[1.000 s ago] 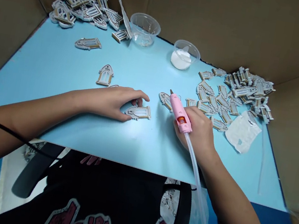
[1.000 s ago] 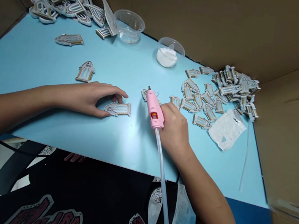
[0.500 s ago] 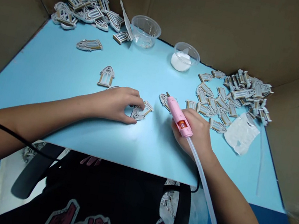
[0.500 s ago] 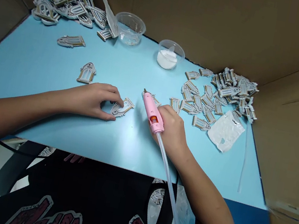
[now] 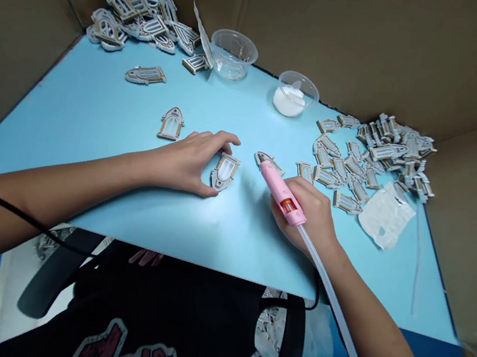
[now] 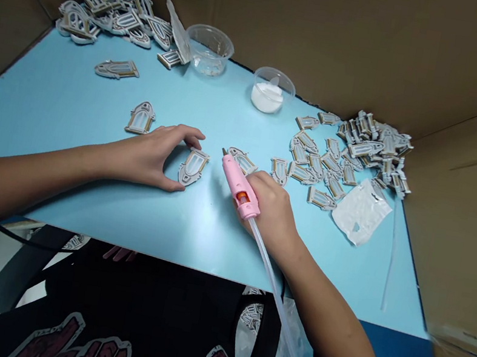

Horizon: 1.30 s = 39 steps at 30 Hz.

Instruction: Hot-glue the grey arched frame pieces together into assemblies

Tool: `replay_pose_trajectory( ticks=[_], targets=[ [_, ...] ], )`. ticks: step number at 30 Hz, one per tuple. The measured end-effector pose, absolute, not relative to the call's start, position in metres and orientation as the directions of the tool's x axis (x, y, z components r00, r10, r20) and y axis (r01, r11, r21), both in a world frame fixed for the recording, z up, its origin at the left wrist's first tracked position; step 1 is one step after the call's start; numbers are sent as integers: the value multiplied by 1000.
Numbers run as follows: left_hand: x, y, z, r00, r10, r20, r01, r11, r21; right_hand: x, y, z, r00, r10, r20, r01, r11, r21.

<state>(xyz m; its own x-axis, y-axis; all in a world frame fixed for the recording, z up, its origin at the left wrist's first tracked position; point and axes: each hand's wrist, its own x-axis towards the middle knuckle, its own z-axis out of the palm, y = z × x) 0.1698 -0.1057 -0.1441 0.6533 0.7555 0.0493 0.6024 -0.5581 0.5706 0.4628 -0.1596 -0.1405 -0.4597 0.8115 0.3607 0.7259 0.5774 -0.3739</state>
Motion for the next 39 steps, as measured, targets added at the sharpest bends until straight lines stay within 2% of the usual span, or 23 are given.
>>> replay_pose_trajectory(
  ticks=[3, 6, 13, 20, 30, 34, 39],
  targets=[
    [171, -109, -146, 651, 736, 187, 555, -629, 544, 462, -161, -140, -522, 803, 287, 711, 596, -374],
    [171, -112, -147, 675, 689, 264, 509, -694, 509, 459, -163, -140, -564, 791, 239, 694, 610, -382],
    [170, -118, -145, 735, 536, 416, 396, -837, 377, 456, -165, -138, -579, 777, 247, 673, 627, -393],
    [172, -119, -143, 727, 571, 381, 443, -814, 374, 457, -167, -134, -573, 780, 251, 678, 623, -389],
    [171, -118, -142, 719, 529, 451, 398, -845, 357, 457, -168, -133, -568, 771, 289, 675, 637, -373],
    [171, -119, -141, 724, 535, 435, 401, -840, 365, 458, -169, -134, -566, 780, 267, 686, 626, -370],
    [171, -117, -140, 710, 551, 438, 414, -830, 374, 457, -169, -133, -571, 754, 325, 665, 657, -356]
  ],
)
